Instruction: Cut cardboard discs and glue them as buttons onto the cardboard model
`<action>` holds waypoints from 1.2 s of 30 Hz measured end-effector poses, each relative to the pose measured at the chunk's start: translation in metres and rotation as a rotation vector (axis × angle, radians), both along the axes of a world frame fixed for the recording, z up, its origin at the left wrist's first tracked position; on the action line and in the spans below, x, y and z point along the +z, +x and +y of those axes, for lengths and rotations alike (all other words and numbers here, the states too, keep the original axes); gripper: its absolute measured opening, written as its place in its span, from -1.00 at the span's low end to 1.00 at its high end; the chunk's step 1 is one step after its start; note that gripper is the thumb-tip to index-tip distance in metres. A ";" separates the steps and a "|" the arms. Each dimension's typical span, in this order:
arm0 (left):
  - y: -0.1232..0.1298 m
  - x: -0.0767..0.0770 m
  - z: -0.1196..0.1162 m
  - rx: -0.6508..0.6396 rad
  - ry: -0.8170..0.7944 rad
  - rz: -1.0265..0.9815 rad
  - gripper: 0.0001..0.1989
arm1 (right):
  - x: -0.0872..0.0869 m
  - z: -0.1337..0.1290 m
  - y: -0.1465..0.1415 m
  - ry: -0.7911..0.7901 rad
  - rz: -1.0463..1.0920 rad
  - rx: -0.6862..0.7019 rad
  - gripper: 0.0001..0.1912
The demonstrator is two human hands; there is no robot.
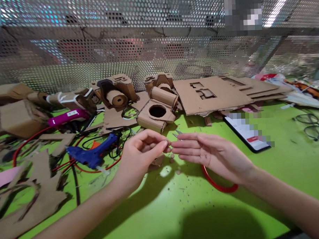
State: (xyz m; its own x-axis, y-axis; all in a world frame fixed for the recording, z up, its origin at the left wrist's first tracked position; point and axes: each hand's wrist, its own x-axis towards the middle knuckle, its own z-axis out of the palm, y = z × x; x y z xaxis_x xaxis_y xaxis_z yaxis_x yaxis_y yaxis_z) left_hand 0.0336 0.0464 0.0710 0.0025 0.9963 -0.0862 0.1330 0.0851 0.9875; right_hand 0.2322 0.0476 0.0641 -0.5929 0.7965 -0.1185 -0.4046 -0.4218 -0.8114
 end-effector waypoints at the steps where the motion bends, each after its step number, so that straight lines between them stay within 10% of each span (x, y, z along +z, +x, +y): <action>1: 0.000 0.000 0.000 0.012 -0.003 -0.009 -0.90 | -0.002 0.001 0.002 0.026 -0.002 0.011 -0.73; 8: 0.004 0.003 0.002 0.003 -0.177 -0.164 -0.90 | -0.025 0.015 0.014 0.331 -0.148 0.013 -0.46; 14: 0.006 0.001 0.000 -0.111 -0.143 -0.121 -0.92 | -0.027 0.015 0.008 0.172 -0.076 -0.034 -0.59; 23: 0.004 -0.016 -0.015 -0.514 0.784 0.457 -0.86 | -0.018 0.012 -0.005 -0.067 0.048 -0.038 -0.43; 30: 0.005 -0.033 -0.017 -0.708 1.037 0.859 -0.68 | -0.008 0.007 -0.007 0.004 0.064 0.007 -0.35; 36: 0.007 -0.032 -0.015 -0.501 1.048 0.679 -0.76 | -0.012 0.018 0.018 0.668 -0.915 -0.285 -0.71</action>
